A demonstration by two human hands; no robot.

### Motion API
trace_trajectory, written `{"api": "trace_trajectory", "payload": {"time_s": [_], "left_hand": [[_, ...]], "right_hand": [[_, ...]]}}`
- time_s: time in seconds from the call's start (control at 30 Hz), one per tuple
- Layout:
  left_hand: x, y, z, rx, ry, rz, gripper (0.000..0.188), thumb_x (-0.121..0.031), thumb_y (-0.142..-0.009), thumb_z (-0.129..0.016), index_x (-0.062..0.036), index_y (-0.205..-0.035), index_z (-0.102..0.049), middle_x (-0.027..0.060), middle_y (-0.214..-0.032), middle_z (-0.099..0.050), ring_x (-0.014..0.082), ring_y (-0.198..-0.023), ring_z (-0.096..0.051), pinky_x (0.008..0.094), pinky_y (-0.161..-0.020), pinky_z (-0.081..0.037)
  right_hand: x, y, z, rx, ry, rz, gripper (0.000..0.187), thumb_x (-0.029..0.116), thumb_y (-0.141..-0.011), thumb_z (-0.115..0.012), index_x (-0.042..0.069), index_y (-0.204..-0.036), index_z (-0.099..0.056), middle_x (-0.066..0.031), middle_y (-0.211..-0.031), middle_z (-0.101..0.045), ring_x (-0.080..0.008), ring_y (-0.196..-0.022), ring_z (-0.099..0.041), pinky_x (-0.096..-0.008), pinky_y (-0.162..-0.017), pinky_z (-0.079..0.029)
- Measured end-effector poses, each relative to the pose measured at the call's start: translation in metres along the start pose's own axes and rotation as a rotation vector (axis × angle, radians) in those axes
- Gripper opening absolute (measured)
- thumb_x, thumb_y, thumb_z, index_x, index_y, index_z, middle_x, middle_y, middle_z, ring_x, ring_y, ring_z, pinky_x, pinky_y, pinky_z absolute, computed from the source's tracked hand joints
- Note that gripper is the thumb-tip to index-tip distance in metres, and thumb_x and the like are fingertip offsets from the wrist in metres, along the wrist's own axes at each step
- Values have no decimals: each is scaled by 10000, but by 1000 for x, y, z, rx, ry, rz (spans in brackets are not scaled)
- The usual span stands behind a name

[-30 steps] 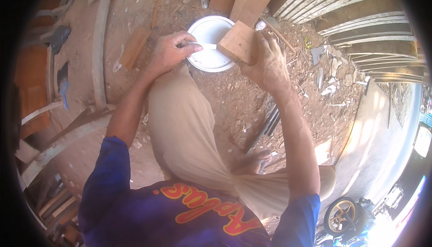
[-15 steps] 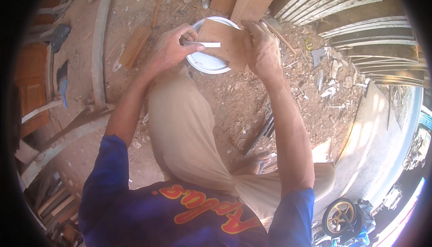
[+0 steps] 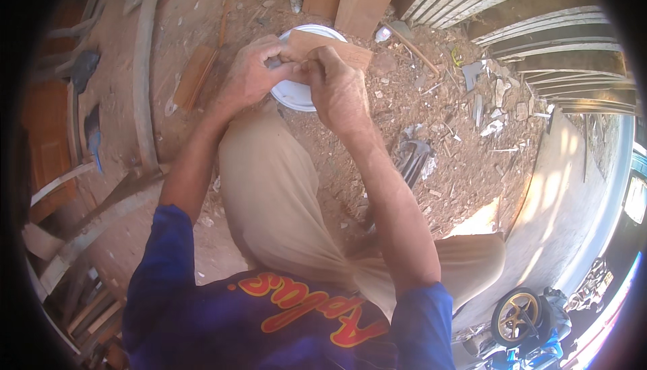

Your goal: The person sits down with a wooden block, positions a plastic strip on it, and drives nails into the strip using a hammer. They then use pliers and the hammer to adjust and fasten the hardware onto the wooden block.

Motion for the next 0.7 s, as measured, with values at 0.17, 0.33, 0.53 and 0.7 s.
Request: {"api": "trace_trajectory", "payload": {"time_s": [0.17, 0.33, 0.53, 0.7], "left_hand": [[-6, -7, -11, -20, 141, -9, 296, -235, -930, -729, -6, -1117, -748, 88, -1052, -726, 217, -985, -679, 345, -861, -527], [29, -1, -11, -36, 180, 207, 354, -342, -979, -691, -27, -1128, -757, 143, -1064, -759, 213, -967, -713, 349, -863, -555], [29, -1, -5, -179, 231, 312, 331, -332, -972, -720, -39, -1117, -768, 86, -1006, -754, 154, -915, -682, 335, -847, -545], [2, -9, -14, -171, 169, -21, 206, -191, -965, -731, -16, -1071, -751, 61, -997, -739, 127, -954, -655, 295, -878, -513]], "right_hand": [[-4, -2, 8, -206, 23, 84, 108, 112, -949, -664, 27, -1003, -703, -212, -985, -709, -415, -935, -691, -464, -819, -555], [4, -7, -6, -200, 0, 151, 152, 139, -921, -699, 19, -1012, -722, -205, -997, -685, -410, -928, -679, -478, -835, -552], [-2, -5, 20, -218, -19, 46, 213, 157, -923, -714, 1, -1067, -708, -190, -1004, -689, -327, -883, -711, -453, -810, -572], [-75, 65, 100, -473, 230, -201, 423, 277, -936, -773, 7, -1232, -637, -151, -1014, -655, -220, -843, -648, -378, -720, -566]]}}
Point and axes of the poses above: each hand's wrist, its own y-axis away from the middle knuckle, its own z-axis out of the back of the hand, x = y × z, the point moved 10 cm from there along -y, towards the middle knuckle
